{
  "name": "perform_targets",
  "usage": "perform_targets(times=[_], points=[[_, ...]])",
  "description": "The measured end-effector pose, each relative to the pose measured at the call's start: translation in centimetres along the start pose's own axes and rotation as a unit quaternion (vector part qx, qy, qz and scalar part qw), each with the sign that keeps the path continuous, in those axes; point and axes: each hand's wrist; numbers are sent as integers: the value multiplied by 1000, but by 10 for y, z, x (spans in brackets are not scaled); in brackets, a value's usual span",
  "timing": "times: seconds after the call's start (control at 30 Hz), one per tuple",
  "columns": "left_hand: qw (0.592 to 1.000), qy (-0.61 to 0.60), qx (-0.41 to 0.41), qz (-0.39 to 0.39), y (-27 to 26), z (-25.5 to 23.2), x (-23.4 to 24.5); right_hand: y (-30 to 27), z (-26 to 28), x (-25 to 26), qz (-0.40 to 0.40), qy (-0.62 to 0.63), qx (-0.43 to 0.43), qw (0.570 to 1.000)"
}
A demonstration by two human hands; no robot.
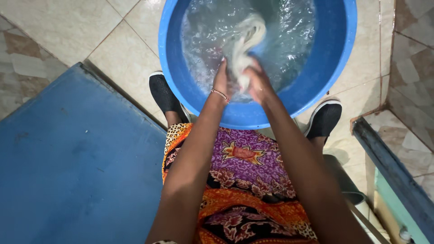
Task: The person cleans a cloth by scrubbing it with a brush in a bucket of water and later rinsing it while cleaning the floor.
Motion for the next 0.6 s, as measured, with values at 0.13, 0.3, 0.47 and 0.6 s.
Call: perform_targets(times=[0.13,0.3,0.47,0.6], points=[[990,-80,-37,113,-16,-26,0,-77,52,-14,182,-2,-129,975],[956,154,-144,-205,-64,5,-25,-85,78,-64,-83,-260,39,961],[990,-134,-49,-13,-98,33,-61,-75,51,-106,-71,-544,412,727],[938,-220,-47,263,-101,-24,-28,-134,46,-137,94,-594,334,726]])
Point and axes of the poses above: each hand's wrist, its own y-axis towards the middle knuckle, its own x-axis out of the back of the hand, z = x × y, and after that the axes turned 10 degrees about y, right-handed
